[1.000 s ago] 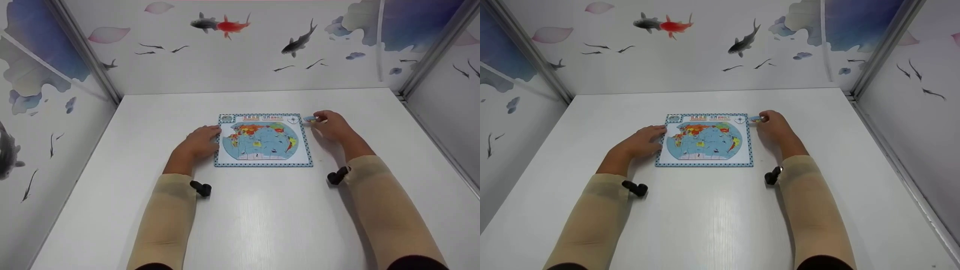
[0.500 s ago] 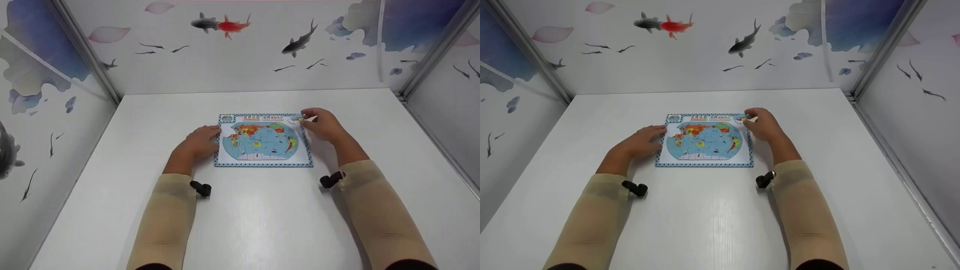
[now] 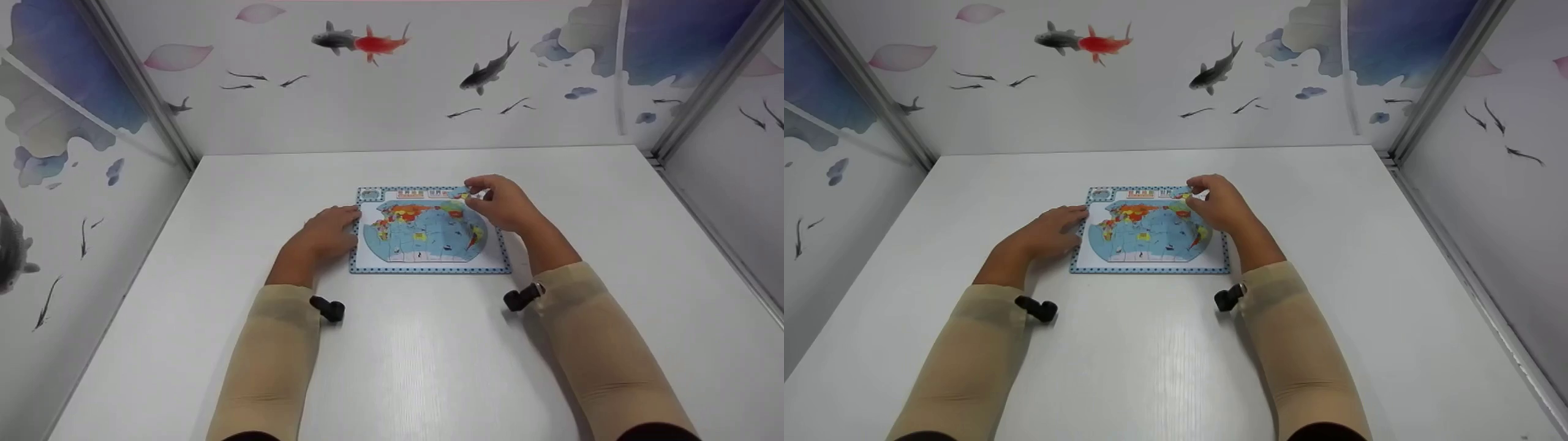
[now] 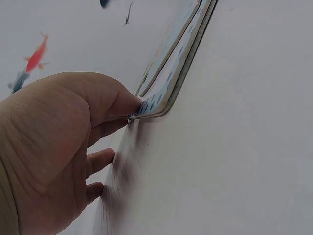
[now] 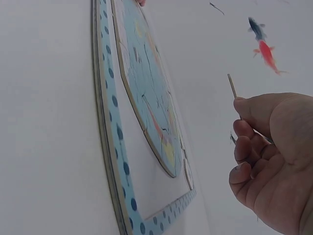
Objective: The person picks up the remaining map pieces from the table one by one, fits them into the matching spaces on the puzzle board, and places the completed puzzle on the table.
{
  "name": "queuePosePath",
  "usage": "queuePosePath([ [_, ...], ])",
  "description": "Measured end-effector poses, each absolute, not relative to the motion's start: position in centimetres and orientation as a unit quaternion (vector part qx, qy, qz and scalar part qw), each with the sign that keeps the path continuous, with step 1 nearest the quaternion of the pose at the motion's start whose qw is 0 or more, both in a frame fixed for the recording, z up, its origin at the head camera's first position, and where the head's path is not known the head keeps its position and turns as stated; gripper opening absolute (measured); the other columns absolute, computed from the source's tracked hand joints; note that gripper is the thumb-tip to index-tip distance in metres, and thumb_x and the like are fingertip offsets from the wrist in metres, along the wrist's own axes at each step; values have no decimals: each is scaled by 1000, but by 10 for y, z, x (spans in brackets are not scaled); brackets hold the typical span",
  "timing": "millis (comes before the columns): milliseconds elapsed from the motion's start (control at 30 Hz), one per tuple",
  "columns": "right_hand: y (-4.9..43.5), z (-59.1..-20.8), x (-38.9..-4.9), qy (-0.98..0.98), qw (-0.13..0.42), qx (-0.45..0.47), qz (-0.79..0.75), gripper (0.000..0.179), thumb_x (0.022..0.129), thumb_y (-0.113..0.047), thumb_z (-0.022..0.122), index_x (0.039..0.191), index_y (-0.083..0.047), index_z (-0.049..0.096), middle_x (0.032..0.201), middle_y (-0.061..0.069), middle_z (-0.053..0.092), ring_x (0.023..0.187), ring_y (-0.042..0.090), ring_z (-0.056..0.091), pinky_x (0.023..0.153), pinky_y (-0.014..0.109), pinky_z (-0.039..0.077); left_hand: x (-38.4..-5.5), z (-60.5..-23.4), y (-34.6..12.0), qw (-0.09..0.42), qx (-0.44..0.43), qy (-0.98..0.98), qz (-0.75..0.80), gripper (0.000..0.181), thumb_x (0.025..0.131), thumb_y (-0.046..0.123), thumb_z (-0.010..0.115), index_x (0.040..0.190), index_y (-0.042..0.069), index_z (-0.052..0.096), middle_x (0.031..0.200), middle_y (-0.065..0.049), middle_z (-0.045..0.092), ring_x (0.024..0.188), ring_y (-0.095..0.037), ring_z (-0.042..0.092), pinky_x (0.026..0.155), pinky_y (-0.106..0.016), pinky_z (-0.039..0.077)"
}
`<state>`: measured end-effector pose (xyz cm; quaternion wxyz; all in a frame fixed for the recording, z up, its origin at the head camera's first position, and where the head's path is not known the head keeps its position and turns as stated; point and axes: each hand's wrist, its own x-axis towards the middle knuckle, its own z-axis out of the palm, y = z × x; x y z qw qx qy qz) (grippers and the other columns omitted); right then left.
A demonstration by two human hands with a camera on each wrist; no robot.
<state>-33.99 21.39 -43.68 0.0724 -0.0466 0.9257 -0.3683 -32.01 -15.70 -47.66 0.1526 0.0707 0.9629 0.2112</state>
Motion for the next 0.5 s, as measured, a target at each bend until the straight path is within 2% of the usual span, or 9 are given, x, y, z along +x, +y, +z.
queuePosePath([
  [133, 201, -435, -337, 926, 75, -53, -365, 49, 107, -30, 65, 154, -23, 57, 149, 5, 59, 122, 28, 55, 102, 42, 56, -320, -478, -158, 148, 71, 963, 214, 69, 103, 33, 56, 168, 34, 36, 178, 15, 27, 171, -23, 11, 139, -57, 10],
  [367, 186, -431, -332, 925, 60, -86, -366, 48, 106, -31, 66, 152, -23, 60, 147, 5, 62, 116, 26, 54, 90, 37, 54, -319, -479, -157, 140, 71, 965, 211, 69, 102, 31, 56, 168, 33, 37, 178, 13, 29, 171, -24, 13, 138, -59, 13],
  [500, 176, -431, -330, 924, 61, -89, -368, 47, 105, -31, 68, 151, -24, 62, 145, 3, 63, 115, 25, 54, 89, 35, 55, -320, -479, -156, 137, 76, 966, 207, 69, 102, 30, 56, 168, 32, 38, 178, 12, 30, 171, -25, 14, 138, -59, 13],
])
